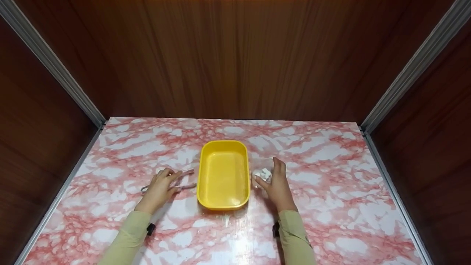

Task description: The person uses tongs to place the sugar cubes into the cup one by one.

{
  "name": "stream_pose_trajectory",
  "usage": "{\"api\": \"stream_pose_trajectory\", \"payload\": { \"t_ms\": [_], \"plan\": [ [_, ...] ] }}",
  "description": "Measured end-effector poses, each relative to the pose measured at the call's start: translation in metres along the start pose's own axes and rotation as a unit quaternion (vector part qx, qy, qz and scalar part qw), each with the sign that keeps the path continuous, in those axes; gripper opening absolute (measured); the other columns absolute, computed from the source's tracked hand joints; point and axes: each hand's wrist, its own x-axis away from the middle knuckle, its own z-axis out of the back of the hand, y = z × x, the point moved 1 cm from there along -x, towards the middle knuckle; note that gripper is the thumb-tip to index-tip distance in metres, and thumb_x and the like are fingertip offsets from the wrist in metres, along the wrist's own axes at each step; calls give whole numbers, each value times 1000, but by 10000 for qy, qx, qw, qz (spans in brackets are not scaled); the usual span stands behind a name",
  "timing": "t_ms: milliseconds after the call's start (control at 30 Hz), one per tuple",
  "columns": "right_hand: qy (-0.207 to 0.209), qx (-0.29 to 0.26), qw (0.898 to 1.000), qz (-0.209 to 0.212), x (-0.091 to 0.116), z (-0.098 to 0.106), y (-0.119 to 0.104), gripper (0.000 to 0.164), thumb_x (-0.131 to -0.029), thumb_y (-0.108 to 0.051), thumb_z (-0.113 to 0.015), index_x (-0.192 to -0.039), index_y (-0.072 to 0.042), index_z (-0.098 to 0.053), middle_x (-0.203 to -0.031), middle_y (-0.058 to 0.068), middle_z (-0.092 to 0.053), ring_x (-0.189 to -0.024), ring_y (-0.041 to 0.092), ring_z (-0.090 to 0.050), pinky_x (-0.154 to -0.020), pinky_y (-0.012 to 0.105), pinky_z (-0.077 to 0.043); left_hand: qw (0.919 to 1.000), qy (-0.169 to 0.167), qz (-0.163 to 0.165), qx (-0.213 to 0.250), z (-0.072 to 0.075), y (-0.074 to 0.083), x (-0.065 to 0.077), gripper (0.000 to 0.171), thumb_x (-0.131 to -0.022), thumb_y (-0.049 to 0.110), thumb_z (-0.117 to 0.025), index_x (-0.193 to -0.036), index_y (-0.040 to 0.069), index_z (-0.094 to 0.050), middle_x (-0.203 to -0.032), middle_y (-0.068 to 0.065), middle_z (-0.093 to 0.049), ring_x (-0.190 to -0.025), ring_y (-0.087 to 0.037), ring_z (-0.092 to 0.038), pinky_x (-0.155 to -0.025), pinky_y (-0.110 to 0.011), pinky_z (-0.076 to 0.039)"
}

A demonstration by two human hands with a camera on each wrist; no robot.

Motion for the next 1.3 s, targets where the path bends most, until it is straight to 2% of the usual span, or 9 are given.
{"api": "stream_pose_trajectory", "payload": {
  "t_ms": [267, 500, 667, 900, 1133, 1300],
  "plan": [
    [-152, -151, 9997, -123, 1, 0, -2, 95, -82, -46, -70, -150, -7, -16, -147, 21, -19, -133, 41, -31, -102, 55, -32, 9999, 56, 12, 100, -6, -2, 3, 56, -77, 11, -78, -130, 9, -59, -105, -9, -54, -96, -27, -50, -84, -46, -39],
    [-87, -143, 9998, -54, 0, 0, -2, 92, -83, -42, -70, -149, -5, -17, -147, 22, -19, -133, 42, -30, -103, 55, -31, 9996, 65, -135, -254, -9, -2, 3, 58, -78, 10, -77, -132, 7, -57, -112, -13, -53, -102, -30, -49, -84, -48, -39],
    [-87, -126, 9999, -80, -1, 0, -2, 93, -83, -43, -70, -150, -7, -17, -147, 21, -19, -134, 42, -29, -103, 55, -31, 9987, 40, -121, -488, -12, -3, 3, 57, -79, 8, -75, -133, 7, -56, -115, -15, -53, -105, -31, -48, -85, -47, -39],
    [8, -54, 9999, 95, -1, -1, 0, 90, -83, -41, -71, -149, -6, -20, -144, 22, -22, -132, 41, -31, -103, 56, -31, 9979, 133, -164, -615, -13, -1, 4, 52, -83, 8, -70, -133, 5, -55, -116, -17, -52, -105, -33, -49, -85, -49, -40],
    [21, -111, 9998, 159, -3, -3, 0, 91, -83, -40, -71, -149, -5, -19, -144, 22, -22, -132, 42, -30, -103, 57, -29, 9974, 193, -215, -655, -13, -1, 5, 59, -79, 14, -76, -133, 4, -54, -116, -18, -52, -104, -34, -49, -84, -49, -40],
    [-22, -102, 9999, 124, -5, -5, 0, 92, -83, -43, -70, -149, -5, -19, -144, 22, -21, -133, 42, -30, -104, 57, -29, 9979, 88, -100, -634, -11, -1, 6, 60, -83, 25, -73, -135, 3, -52, -118, -18, -52, -108, -35, -49, -88, -50, -39]
  ]
}}
